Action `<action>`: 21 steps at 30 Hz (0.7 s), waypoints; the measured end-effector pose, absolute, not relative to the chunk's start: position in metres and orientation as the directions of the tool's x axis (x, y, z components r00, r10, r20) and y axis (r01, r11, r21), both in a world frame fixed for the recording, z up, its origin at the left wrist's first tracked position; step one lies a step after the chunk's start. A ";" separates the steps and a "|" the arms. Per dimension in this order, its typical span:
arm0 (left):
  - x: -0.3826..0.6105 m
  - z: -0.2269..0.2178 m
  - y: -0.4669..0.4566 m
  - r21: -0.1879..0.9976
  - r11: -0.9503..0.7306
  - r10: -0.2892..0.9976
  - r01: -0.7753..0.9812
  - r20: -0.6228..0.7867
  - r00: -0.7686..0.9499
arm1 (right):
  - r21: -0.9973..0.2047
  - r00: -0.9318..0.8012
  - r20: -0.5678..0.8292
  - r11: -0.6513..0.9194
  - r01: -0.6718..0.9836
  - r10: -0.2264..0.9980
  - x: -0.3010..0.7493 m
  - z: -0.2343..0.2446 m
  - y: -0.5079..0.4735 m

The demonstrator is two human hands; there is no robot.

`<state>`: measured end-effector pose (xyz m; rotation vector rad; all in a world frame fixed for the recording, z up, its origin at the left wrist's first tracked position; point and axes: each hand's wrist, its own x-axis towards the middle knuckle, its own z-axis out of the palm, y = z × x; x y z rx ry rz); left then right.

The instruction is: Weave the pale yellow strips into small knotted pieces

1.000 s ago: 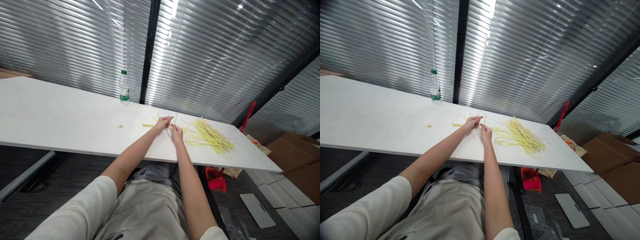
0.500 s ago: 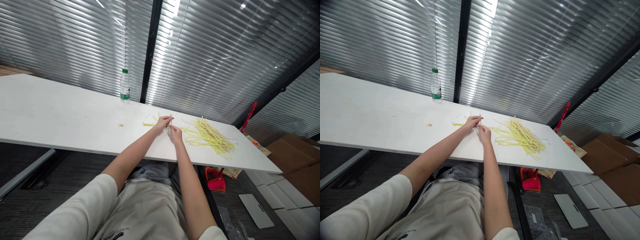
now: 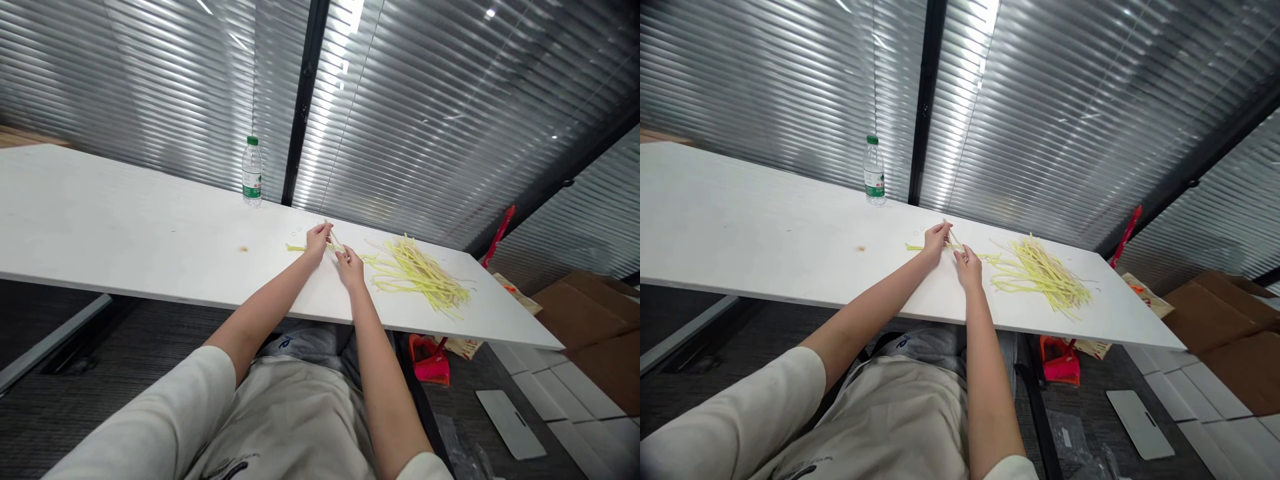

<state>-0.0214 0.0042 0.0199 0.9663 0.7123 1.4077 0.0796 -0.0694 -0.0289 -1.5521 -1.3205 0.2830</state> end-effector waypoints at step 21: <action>-0.022 0.020 0.004 0.862 -0.028 0.995 -0.505 0.075 0.073 | -0.479 0.164 0.430 0.070 0.875 0.888 0.069 -0.017 -0.080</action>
